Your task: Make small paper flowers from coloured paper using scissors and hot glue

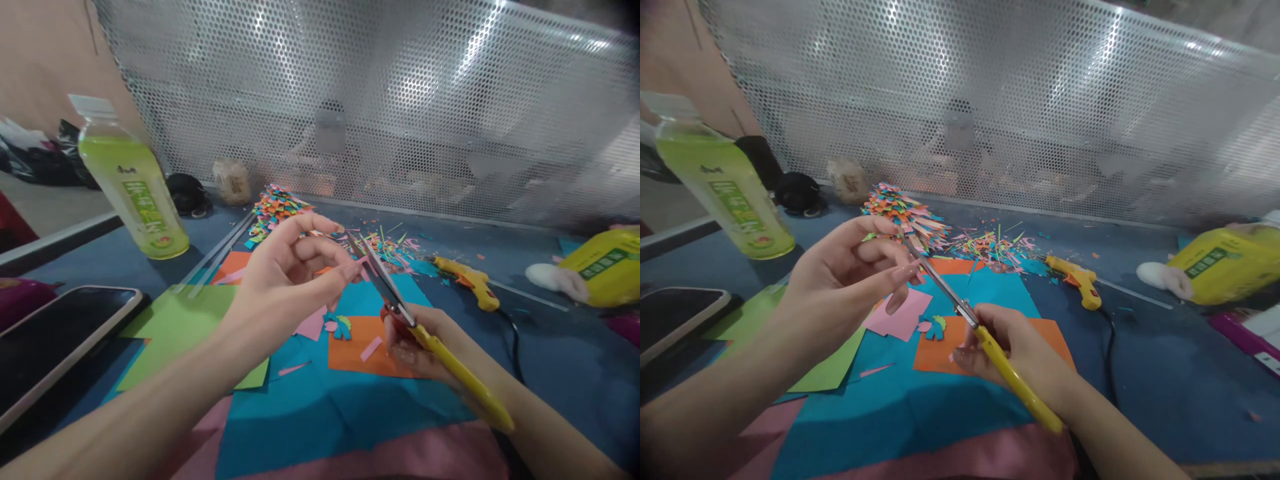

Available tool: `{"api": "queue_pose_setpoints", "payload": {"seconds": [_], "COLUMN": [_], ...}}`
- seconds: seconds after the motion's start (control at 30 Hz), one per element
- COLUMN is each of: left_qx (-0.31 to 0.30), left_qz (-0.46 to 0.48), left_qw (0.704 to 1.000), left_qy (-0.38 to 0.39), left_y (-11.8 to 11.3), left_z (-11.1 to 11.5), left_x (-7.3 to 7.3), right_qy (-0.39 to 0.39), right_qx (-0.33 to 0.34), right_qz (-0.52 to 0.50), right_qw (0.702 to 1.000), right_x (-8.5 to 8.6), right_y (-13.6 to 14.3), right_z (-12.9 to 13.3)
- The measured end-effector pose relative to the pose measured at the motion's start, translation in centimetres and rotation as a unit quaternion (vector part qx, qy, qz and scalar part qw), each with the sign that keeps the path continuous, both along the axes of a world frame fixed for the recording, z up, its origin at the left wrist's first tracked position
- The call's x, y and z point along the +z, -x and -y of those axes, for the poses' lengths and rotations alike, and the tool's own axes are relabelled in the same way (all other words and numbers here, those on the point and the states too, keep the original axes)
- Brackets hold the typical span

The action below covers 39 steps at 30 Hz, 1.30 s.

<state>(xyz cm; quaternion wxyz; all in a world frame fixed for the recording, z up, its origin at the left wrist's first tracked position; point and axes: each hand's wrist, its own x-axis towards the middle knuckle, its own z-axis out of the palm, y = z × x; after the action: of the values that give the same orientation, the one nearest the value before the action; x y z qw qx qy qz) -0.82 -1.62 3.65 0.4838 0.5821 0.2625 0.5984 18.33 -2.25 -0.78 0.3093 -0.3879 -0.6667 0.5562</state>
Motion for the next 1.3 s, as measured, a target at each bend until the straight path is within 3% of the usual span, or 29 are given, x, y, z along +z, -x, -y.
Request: {"api": "queue_pose_setpoints", "payload": {"seconds": [0.47,0.73,1.07,1.3], "left_qx": [0.019,0.015,0.041,0.066], "left_qz": [-0.001,0.001,-0.008,-0.014], "left_qw": [1.000,1.000,0.999,0.998], "left_qy": [0.007,0.011,0.003,-0.006], "left_y": [-0.1,-0.1,0.0,-0.1], "left_z": [0.1,0.1,0.1,0.2], "left_x": [0.2,0.1,0.1,0.2], "right_qy": [0.033,0.042,0.029,0.001], "right_qx": [-0.016,0.011,0.001,0.000], "right_qz": [-0.015,-0.011,-0.007,-0.002], "right_qw": [0.999,0.999,1.000,1.000], "right_x": [0.6,-1.1,0.2,-0.4], "right_y": [0.1,-0.4,0.0,-0.3], "right_z": [0.3,-0.6,0.2,-0.1]}}
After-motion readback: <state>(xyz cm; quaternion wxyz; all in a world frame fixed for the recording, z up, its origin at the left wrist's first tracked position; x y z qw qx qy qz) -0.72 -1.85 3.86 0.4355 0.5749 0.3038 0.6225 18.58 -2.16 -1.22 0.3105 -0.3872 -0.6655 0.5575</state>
